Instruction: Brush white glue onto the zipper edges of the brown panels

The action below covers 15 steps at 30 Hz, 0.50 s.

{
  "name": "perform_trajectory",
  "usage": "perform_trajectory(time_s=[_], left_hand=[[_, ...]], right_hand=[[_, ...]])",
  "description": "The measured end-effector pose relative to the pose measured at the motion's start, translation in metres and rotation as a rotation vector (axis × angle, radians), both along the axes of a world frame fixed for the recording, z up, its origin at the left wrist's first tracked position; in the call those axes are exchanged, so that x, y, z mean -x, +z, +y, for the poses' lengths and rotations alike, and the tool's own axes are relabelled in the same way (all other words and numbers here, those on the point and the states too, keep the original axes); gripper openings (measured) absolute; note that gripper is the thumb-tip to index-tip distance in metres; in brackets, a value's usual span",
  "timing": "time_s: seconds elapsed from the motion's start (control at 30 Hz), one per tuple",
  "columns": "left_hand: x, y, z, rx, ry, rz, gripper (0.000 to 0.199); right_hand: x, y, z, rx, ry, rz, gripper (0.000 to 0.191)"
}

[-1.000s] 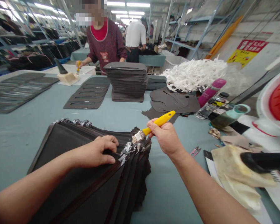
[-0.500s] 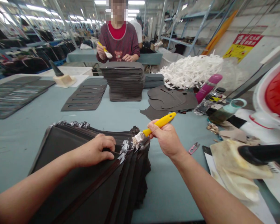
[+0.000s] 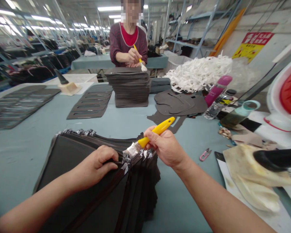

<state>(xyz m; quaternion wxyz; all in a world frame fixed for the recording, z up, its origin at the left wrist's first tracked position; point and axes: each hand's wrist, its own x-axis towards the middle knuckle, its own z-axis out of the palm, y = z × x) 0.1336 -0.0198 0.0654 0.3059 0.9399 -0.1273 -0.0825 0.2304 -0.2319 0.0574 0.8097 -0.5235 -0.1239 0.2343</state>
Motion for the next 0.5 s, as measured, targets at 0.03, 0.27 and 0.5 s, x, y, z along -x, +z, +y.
perform_trajectory(time_s=[0.03,0.27,0.5], left_hand=[[0.001,-0.001,0.001,0.016,0.008,0.004,0.004],[0.001,-0.009,0.003,0.198,0.116,0.070,0.032],[-0.013,-0.005,-0.001,0.158,0.021,-0.004,0.014]], right_hand=[[-0.003,-0.001,-0.001,-0.021,-0.029,0.009,0.024],[-0.001,-0.019,0.006,0.148,0.060,0.006,0.029],[-0.010,-0.009,-0.007,0.092,-0.080,-0.038,0.029]])
